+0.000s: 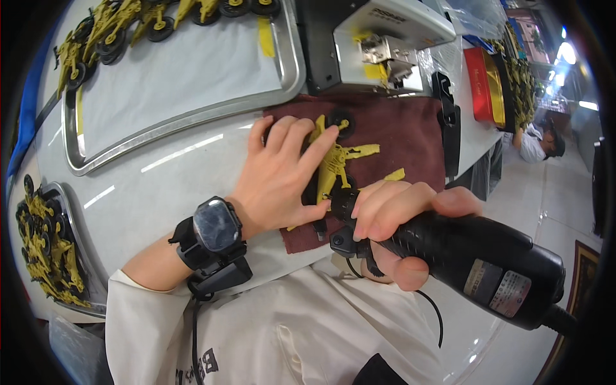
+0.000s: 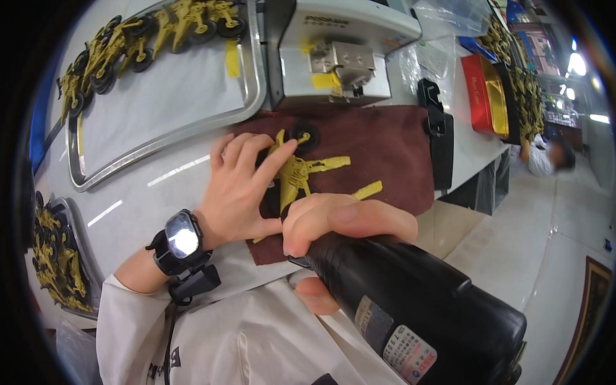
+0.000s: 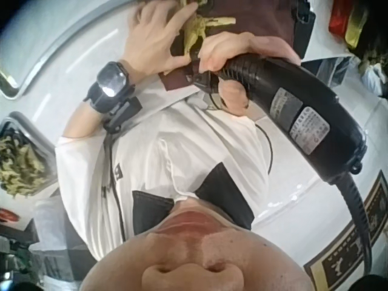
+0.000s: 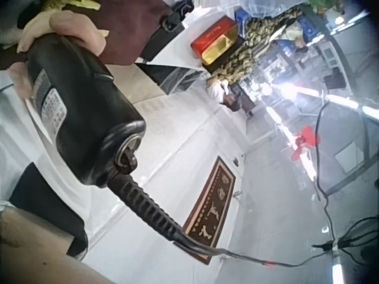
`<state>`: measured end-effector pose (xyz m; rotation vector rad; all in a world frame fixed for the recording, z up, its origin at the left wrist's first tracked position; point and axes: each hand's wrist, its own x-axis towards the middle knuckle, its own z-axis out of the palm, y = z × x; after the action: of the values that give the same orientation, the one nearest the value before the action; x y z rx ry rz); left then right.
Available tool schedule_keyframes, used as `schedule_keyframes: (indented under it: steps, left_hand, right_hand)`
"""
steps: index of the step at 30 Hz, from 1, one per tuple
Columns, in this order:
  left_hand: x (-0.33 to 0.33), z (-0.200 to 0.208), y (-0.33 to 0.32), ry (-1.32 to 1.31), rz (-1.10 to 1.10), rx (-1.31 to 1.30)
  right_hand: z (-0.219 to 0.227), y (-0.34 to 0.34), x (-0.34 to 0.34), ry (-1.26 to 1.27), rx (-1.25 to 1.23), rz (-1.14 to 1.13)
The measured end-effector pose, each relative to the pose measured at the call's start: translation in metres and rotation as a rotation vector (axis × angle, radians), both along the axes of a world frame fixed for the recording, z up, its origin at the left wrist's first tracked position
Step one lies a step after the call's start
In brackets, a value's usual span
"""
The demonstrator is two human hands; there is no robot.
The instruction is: The recorder uses an electric screwdriver to attach components to yellow toy motorcycle frames on an assembly line.
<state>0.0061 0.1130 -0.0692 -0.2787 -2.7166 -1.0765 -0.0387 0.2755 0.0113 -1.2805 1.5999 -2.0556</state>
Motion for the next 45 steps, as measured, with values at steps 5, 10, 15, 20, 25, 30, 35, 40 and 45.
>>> schedule_keyframes:
  steps: [5, 10, 15, 20, 25, 30, 35, 40, 45]
  left_hand:
    - [-0.002, 0.000, -0.001, 0.009, -0.008, 0.035]
    - [0.011, -0.002, -0.007, 0.051, 0.041, 0.093]
    - [0.009, 0.007, 0.000, 0.105, -0.023, 0.187]
    - [0.053, 0.053, -0.050, 0.095, 0.012, 0.056]
    - [0.163, 0.103, -0.188, 0.231, 0.932, -0.508]
    - [0.329, 0.053, -0.345, -0.288, 1.507, -0.605]
    - [0.316, 0.029, -0.360, -0.723, 1.559, -0.392]
    - [0.301, 0.005, -0.325, -0.755, 1.611, -0.575]
    - [0.246, 0.067, -0.300, -0.009, 1.468, -0.718]
  right_hand:
    - [-0.008, -0.007, -0.004, -0.008, -0.078, 0.043]
    - [-0.009, -0.013, 0.009, -0.155, -0.362, -0.310]
    - [0.001, 0.002, 0.001, -0.162, -0.343, -0.586]
    - [0.040, -0.012, -0.017, -0.326, -0.519, -0.688]
    - [0.023, 0.019, -0.038, -0.292, -0.469, -0.902]
    - [-0.001, 0.055, -0.049, -0.345, -0.366, -0.824]
    - [-0.009, 0.062, -0.037, -0.372, -0.311, -0.820]
    - [-0.008, 0.067, -0.040, -0.366, -0.285, -0.983]
    - [-0.004, 0.061, -0.041, -0.333, -0.286, -0.917]
